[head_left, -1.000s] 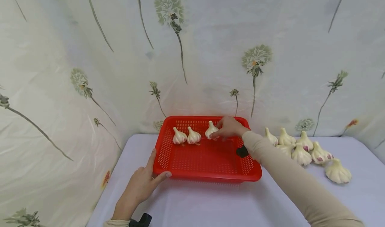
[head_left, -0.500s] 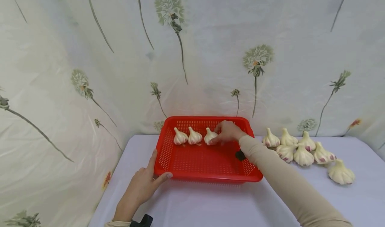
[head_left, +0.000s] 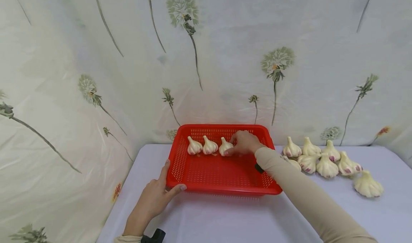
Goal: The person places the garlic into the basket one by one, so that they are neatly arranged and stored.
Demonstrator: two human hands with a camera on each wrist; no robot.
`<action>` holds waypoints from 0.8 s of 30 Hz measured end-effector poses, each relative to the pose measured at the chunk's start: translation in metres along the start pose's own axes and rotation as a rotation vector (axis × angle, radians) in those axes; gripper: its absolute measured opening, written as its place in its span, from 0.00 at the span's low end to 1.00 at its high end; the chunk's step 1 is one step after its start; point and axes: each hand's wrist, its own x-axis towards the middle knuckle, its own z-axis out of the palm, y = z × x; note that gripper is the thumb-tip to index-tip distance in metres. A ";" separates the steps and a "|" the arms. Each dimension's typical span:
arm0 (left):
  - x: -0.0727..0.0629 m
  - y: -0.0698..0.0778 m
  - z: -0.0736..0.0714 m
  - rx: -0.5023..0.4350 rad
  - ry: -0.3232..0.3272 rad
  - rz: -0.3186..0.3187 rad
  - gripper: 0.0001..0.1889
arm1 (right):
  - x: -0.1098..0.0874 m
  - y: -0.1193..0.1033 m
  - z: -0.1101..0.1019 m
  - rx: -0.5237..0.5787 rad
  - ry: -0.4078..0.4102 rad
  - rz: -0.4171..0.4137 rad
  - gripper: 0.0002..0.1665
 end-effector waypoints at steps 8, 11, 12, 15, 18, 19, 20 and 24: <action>0.001 -0.003 0.001 -0.002 0.005 0.002 0.56 | -0.001 -0.003 0.001 -0.055 0.007 -0.012 0.29; 0.002 -0.003 0.002 -0.009 0.004 0.006 0.56 | 0.000 -0.001 0.002 -0.077 0.012 -0.001 0.28; 0.002 -0.003 0.002 -0.010 0.003 0.008 0.56 | 0.000 -0.001 0.002 -0.089 0.014 -0.001 0.28; 0.003 -0.003 0.002 -0.013 0.002 0.007 0.56 | 0.001 0.000 0.001 -0.108 0.021 -0.013 0.28; 0.003 -0.004 0.002 -0.019 0.001 0.004 0.56 | 0.001 0.001 0.001 -0.131 0.025 -0.040 0.28; 0.003 -0.004 0.002 -0.021 0.001 0.004 0.56 | 0.000 0.001 0.000 -0.137 0.026 -0.049 0.28; 0.003 -0.004 0.001 -0.025 0.000 0.005 0.56 | 0.000 0.001 0.000 -0.143 0.027 -0.053 0.28; 0.003 -0.006 0.001 -0.032 -0.002 0.004 0.56 | 0.000 -0.001 0.001 -0.156 0.036 -0.046 0.29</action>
